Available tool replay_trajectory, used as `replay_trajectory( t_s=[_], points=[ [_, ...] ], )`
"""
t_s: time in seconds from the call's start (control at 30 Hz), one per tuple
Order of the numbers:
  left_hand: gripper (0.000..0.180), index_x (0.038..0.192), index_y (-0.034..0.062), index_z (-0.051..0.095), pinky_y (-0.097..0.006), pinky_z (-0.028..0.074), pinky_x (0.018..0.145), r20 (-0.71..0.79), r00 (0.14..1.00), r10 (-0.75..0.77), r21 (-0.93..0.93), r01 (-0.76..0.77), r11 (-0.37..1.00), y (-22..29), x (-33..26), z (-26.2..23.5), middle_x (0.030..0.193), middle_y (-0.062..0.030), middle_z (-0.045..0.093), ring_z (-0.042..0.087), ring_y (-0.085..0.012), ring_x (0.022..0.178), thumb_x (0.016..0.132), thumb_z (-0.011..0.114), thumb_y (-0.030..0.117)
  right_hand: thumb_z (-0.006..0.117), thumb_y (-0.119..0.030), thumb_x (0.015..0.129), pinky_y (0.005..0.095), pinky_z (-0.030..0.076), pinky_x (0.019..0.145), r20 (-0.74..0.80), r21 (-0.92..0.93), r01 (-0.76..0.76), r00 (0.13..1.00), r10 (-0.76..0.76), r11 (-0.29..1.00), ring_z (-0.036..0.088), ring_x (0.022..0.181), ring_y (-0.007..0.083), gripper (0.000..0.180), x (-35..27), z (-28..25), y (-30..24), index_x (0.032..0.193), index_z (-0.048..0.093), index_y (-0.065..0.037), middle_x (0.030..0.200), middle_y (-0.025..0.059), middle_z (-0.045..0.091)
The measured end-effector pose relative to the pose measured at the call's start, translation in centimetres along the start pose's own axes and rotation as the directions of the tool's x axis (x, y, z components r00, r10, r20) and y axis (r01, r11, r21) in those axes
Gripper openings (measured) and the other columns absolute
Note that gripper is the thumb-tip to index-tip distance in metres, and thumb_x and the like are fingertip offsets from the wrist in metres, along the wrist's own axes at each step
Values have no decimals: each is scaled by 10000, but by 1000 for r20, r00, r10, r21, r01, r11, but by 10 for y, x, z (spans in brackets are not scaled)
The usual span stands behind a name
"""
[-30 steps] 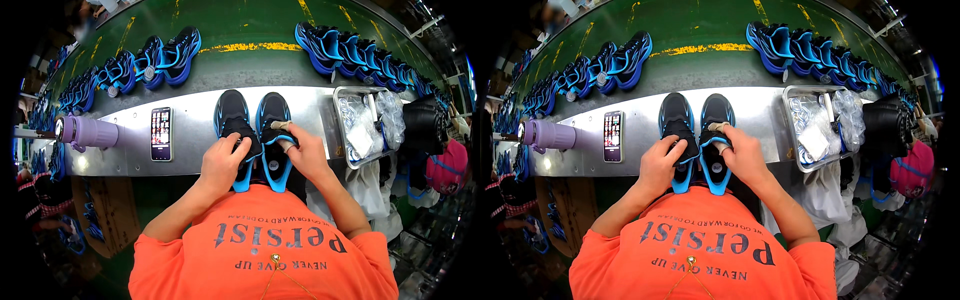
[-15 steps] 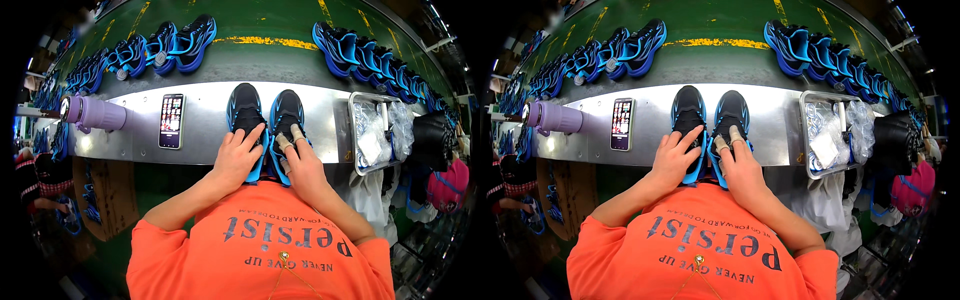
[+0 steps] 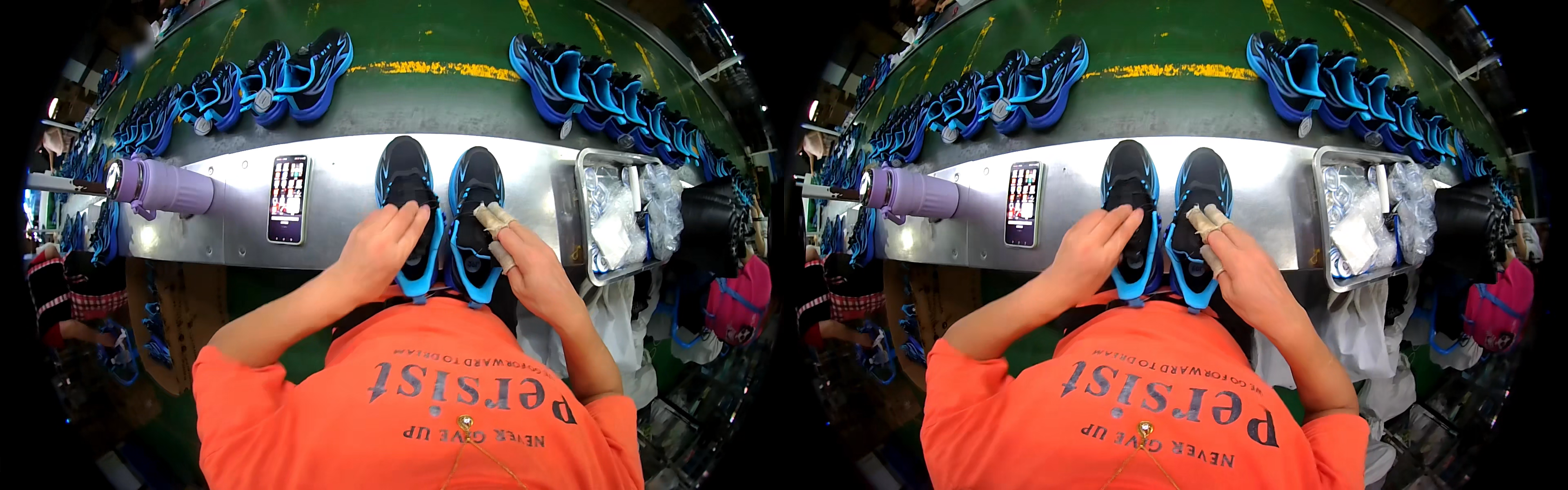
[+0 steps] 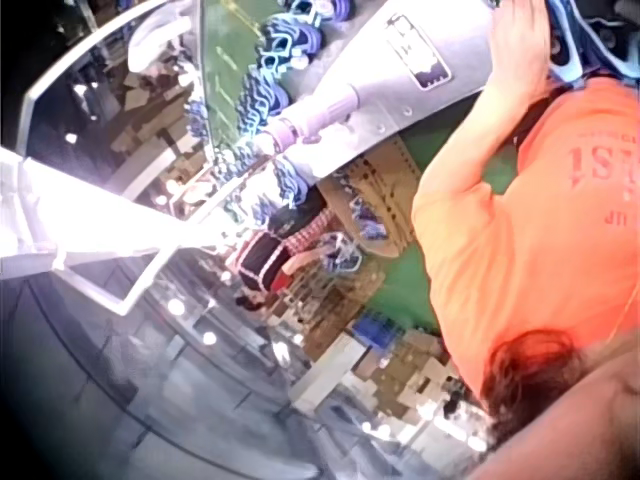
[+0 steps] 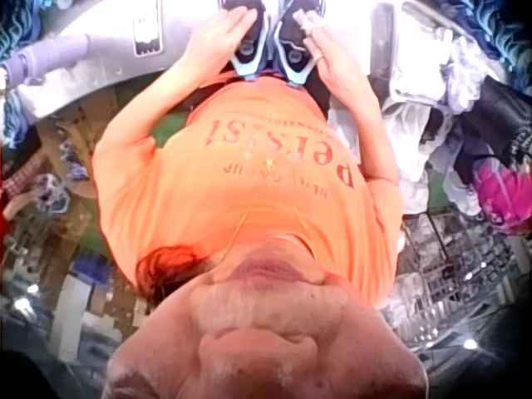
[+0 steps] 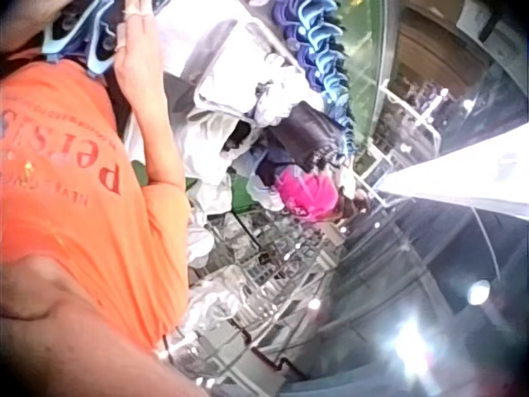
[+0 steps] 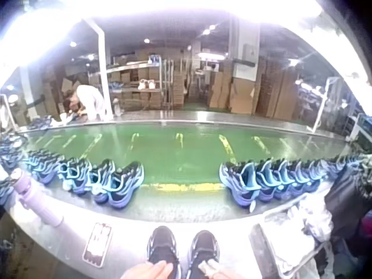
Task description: The person inserts rolls of paper stuffing into the interior of shoes on a conveyor belt.
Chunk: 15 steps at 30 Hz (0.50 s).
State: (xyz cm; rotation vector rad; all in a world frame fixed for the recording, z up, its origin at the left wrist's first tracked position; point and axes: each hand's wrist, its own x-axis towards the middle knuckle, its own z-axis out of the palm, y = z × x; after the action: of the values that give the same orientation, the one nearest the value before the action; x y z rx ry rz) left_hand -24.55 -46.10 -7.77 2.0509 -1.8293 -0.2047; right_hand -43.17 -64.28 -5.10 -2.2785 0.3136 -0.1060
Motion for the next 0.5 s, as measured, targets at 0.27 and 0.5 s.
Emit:
replay_trajectory(
  t_s=[0.27,0.5],
  points=[
    [526,1268,8,580,-407,475,884,-46,996,-70,-49,68,996,2,-1,10,1268,-147,587,577,-325,991,756,683,74,661,-95,857,405,459,995,-91,-102,-7,996,-3,995,539,1207,376,558,-10,19,-5,1385,493,-25,1366,237,500],
    [255,995,25,676,-380,466,764,51,966,-252,-248,257,934,0,35,-13,966,-104,552,559,-272,869,742,703,7,720,-125,818,414,465,764,-130,-71,7,991,-16,997,571,873,329,273,7,-4,22,1086,676,-100,909,114,600]
  ],
)
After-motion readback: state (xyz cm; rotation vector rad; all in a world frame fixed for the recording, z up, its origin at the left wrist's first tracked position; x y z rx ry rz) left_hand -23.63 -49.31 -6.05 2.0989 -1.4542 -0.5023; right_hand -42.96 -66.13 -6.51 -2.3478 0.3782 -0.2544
